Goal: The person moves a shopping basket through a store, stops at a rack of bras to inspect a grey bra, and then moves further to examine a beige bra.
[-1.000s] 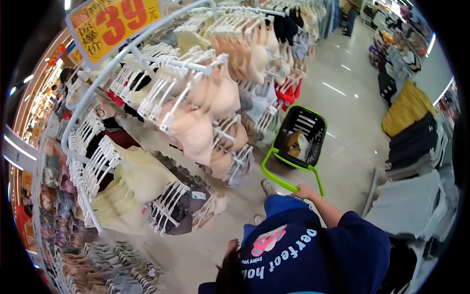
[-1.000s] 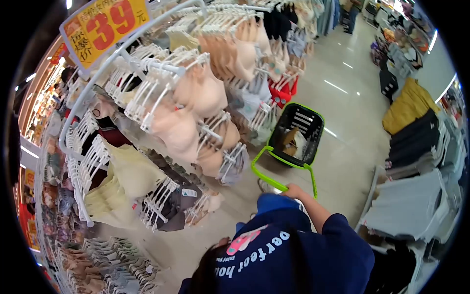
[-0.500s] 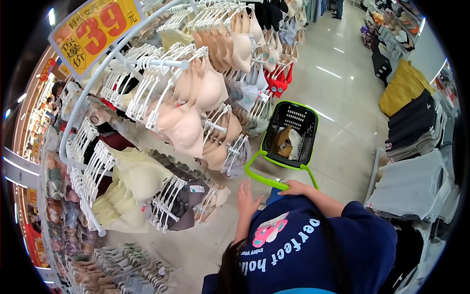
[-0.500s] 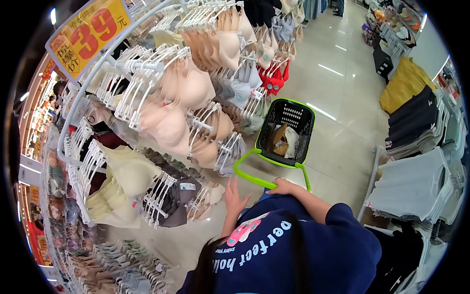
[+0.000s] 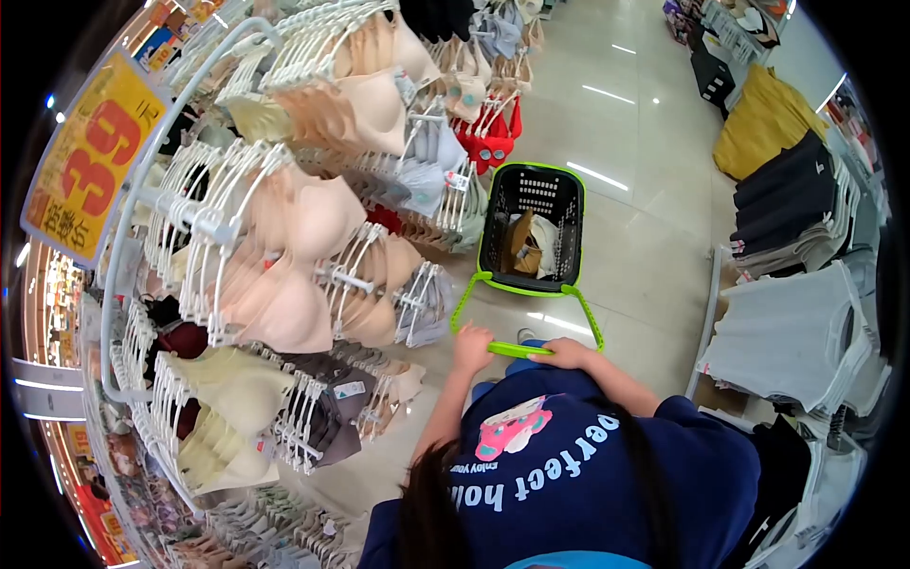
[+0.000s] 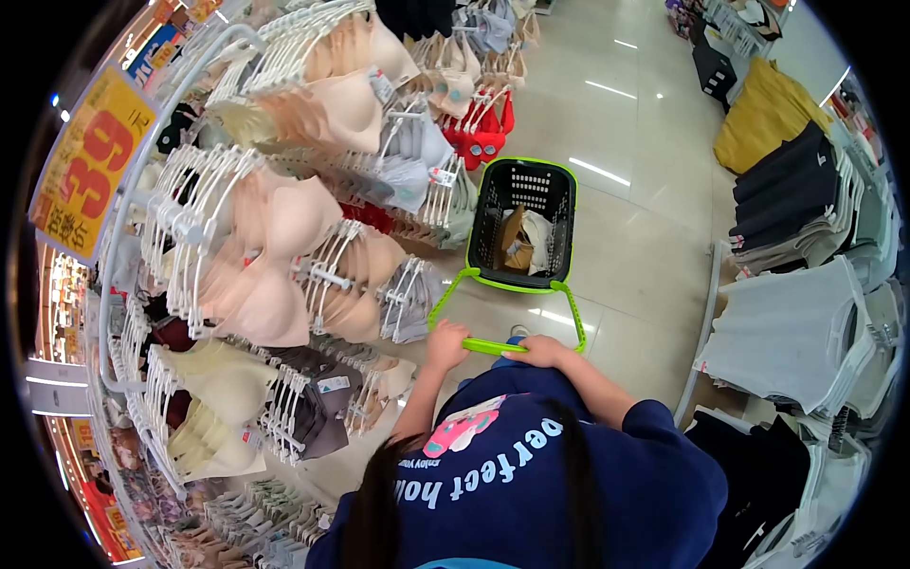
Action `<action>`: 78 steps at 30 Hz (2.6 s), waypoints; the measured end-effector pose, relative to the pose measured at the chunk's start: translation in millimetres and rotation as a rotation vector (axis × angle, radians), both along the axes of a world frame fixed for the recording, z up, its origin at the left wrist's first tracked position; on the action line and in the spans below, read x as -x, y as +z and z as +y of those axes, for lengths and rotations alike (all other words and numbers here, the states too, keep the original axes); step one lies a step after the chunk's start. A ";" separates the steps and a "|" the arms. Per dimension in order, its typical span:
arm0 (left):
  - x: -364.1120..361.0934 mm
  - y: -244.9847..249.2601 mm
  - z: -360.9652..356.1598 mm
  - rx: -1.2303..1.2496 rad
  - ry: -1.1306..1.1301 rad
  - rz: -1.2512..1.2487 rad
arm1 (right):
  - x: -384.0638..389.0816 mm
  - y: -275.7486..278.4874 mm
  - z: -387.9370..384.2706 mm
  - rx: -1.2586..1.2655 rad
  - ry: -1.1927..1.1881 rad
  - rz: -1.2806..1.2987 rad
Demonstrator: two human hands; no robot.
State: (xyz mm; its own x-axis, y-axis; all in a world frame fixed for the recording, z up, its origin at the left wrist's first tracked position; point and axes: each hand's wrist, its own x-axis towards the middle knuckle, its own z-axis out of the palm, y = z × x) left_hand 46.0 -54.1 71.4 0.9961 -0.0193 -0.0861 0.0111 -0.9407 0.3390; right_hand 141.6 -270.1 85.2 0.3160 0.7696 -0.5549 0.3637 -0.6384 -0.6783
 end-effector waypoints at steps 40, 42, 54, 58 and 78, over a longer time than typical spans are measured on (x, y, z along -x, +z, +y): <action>-117.3 -5.2 19.2 0.015 -0.243 -0.171 | -81.6 16.7 8.1 0.239 -0.185 -0.037; -116.4 -10.2 25.6 0.013 -0.237 -0.166 | -82.5 15.5 15.4 0.247 -0.184 -0.040; -149.7 -29.7 51.8 0.004 -0.335 -0.004 | -105.4 -6.0 40.6 0.328 -0.231 -0.087; -175.7 -29.0 65.8 0.048 -0.378 -0.027 | -117.8 -9.5 49.9 0.312 -0.293 -0.078; -335.1 -43.5 72.1 0.024 -0.417 0.030 | -266.6 -17.3 53.5 0.254 -0.331 -0.075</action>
State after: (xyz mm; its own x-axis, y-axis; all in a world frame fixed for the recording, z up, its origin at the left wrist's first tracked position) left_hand 381.1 18.0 27.9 0.8998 -0.4224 -0.1092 -0.3585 -0.8585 0.3666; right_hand 408.2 -216.7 67.9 0.5695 0.4616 -0.6801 0.1532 -0.8725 -0.4639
